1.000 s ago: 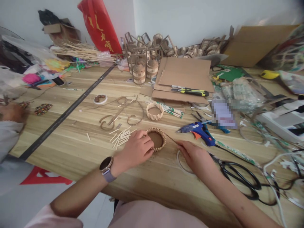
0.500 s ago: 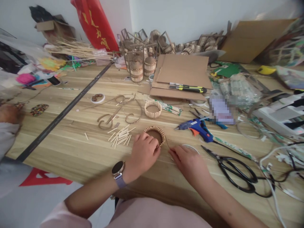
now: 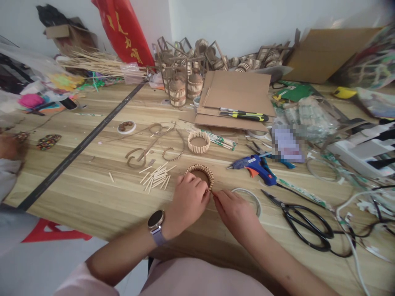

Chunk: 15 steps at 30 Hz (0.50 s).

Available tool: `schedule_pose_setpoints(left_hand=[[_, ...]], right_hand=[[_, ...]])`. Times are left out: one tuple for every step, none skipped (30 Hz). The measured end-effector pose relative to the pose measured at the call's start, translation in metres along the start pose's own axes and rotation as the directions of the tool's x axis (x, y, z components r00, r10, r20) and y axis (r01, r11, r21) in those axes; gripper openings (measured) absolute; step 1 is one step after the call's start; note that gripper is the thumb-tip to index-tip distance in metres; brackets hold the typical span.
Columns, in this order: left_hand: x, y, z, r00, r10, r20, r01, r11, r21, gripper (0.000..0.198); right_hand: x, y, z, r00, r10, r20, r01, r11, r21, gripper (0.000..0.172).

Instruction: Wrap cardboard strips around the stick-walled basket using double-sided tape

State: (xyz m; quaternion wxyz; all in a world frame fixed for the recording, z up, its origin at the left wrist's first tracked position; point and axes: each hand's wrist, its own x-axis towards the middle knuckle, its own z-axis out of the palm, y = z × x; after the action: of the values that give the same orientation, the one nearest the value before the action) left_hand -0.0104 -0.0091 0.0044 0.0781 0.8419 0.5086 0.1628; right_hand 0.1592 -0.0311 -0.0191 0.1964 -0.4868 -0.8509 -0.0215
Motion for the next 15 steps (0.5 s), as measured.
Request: schedule_pose_setpoints(left_hand=[[0.000, 0.000, 0.000, 1.000, -0.002, 0.001, 0.002, 1.000, -0.006, 0.013], [0.000, 0.001, -0.001, 1.000, -0.004, 0.002, 0.004, 1.000, -0.013, 0.013], [0.000, 0.001, -0.002, 1.000, -0.006, 0.008, 0.006, 1.000, -0.020, 0.013], [0.000, 0.002, -0.002, 1.000, -0.007, 0.015, 0.008, 1.000, -0.028, 0.013], [0.000, 0.002, -0.003, 1.000, -0.006, 0.026, 0.007, 0.999, -0.036, 0.014], [0.000, 0.002, -0.004, 0.999, -0.003, 0.041, 0.005, 0.999, -0.045, 0.014], [0.000, 0.002, -0.006, 0.998, 0.000, 0.057, 0.003, 0.998, -0.055, 0.015], [0.001, 0.001, -0.007, 0.997, 0.002, 0.072, 0.002, 0.998, -0.063, 0.015], [0.001, 0.001, -0.008, 0.996, 0.002, 0.084, 0.003, 0.998, -0.069, 0.015], [0.002, 0.001, -0.009, 0.995, 0.002, 0.098, 0.005, 0.997, -0.072, 0.015], [0.003, 0.000, -0.010, 0.994, 0.001, 0.112, 0.007, 0.997, -0.072, 0.015], [0.003, 0.000, -0.011, 0.992, 0.000, 0.123, 0.008, 0.998, -0.069, 0.015], [0.004, 0.000, -0.011, 0.991, 0.000, 0.130, 0.008, 0.998, -0.064, 0.016], [0.004, -0.001, -0.011, 0.991, 0.003, 0.137, 0.005, 0.998, -0.061, 0.016], [0.004, -0.001, -0.012, 0.990, 0.006, 0.142, 0.003, 0.998, -0.060, 0.016]], right_hand=[[0.000, 0.000, 0.000, 1.000, 0.009, 0.015, -0.009, 1.000, 0.008, 0.030], [0.000, 0.000, 0.000, 0.999, 0.018, 0.028, -0.018, 1.000, 0.014, 0.030], [0.000, 0.000, 0.000, 0.999, 0.028, 0.039, -0.029, 0.999, 0.017, 0.029], [0.000, 0.000, 0.000, 0.998, 0.038, 0.048, -0.039, 0.999, 0.017, 0.029], [0.000, -0.001, -0.001, 0.997, 0.047, 0.054, -0.048, 0.999, 0.015, 0.029], [0.001, -0.001, -0.001, 0.997, 0.055, 0.060, -0.056, 0.998, 0.013, 0.028], [0.001, -0.001, -0.001, 0.996, 0.061, 0.064, -0.062, 0.998, 0.011, 0.027], [0.002, -0.001, -0.001, 0.995, 0.067, 0.067, -0.068, 0.998, 0.010, 0.027], [0.003, -0.001, -0.001, 0.995, 0.071, 0.071, -0.072, 0.997, 0.010, 0.026], [0.003, -0.001, -0.001, 0.994, 0.075, 0.074, -0.076, 0.997, 0.011, 0.026], [0.004, -0.001, 0.000, 0.994, 0.078, 0.079, -0.079, 0.997, 0.014, 0.026], [0.004, -0.001, 0.000, 0.993, 0.080, 0.084, -0.082, 0.997, 0.018, 0.026], [0.005, 0.000, 0.000, 0.993, 0.081, 0.090, -0.083, 0.996, 0.022, 0.026], [0.005, 0.000, 0.000, 0.992, 0.081, 0.096, -0.084, 0.996, 0.027, 0.026], [0.005, 0.001, 0.000, 0.992, 0.082, 0.101, -0.086, 0.996, 0.033, 0.026]])
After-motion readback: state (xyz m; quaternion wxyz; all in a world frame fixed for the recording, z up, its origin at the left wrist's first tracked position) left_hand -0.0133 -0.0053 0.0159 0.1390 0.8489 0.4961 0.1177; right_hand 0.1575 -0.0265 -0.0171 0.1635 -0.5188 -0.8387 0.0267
